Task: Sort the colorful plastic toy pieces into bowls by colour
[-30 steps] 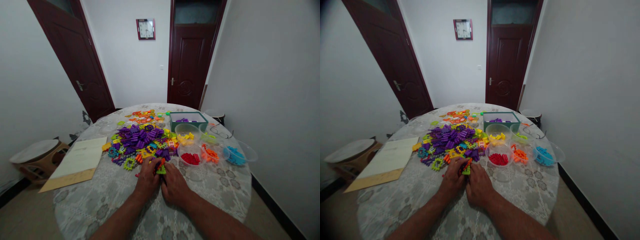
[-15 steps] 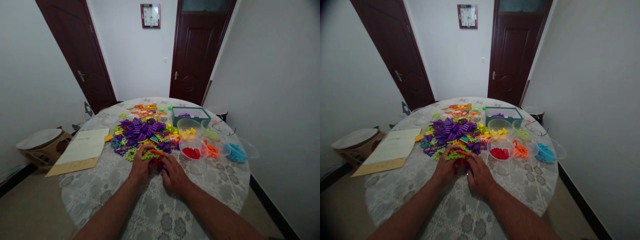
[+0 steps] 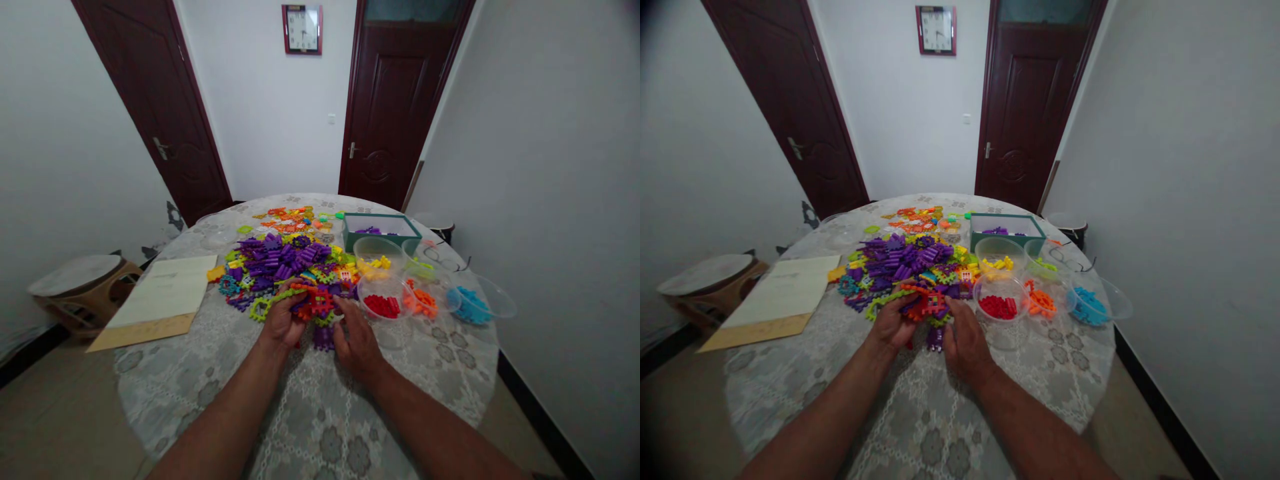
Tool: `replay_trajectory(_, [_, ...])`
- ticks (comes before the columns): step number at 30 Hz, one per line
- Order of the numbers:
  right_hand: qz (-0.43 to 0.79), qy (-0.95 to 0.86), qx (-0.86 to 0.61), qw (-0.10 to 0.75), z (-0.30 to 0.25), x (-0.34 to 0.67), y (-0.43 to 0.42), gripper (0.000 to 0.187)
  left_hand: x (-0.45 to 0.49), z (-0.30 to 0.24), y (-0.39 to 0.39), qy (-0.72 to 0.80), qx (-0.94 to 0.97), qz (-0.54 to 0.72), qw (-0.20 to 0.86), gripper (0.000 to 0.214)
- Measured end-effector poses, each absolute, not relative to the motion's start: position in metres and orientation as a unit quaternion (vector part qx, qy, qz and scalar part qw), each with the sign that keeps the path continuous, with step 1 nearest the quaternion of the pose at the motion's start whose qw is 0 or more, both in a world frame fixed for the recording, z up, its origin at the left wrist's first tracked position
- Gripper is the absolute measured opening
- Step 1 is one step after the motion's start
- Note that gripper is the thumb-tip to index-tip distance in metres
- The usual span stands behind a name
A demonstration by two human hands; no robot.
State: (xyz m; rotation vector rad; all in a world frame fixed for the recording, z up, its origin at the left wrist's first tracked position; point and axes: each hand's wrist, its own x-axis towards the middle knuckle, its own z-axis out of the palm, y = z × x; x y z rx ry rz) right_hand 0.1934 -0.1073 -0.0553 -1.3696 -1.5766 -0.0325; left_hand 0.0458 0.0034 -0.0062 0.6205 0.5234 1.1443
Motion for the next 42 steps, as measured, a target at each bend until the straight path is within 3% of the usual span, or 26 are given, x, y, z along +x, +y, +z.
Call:
replay_trajectory(13, [0.061, -0.647, -0.525, 0.550, -0.036, 0.194, -0.115, 0.029, 0.032, -0.015, -0.001, 0.239, 0.310, 0.490, 0.779, 0.044])
replay_trajectory(21, [-0.112, -0.635, -0.520, 0.559, -0.011, 0.210, -0.129, 0.029, 0.026, -0.013, 0.009, 0.245, 0.322, 0.478, 0.779, 0.048])
replay_trajectory(25, [-0.265, -0.588, -0.558, 0.522, 0.000, 0.239, -0.132, 0.032, 0.029, -0.007, 0.002, 0.255, 0.352, 0.471, 0.768, 0.047])
replay_trajectory(28, [-0.305, -0.558, -0.605, 0.479, 0.001, 0.258, -0.131, 0.032, 0.032, -0.002, -0.004, 0.260, 0.370, 0.465, 0.761, 0.043])
replay_trajectory(35, [-0.287, -0.584, -0.598, 0.468, -0.002, 0.247, -0.130, 0.034, 0.033, -0.003, -0.009, 0.245, 0.406, 0.436, 0.765, 0.033])
replay_trajectory(42, [-0.180, -0.696, -0.529, 0.451, -0.005, 0.197, -0.129, 0.043, 0.038, -0.009, -0.015, 0.232, 0.435, 0.421, 0.762, 0.031])
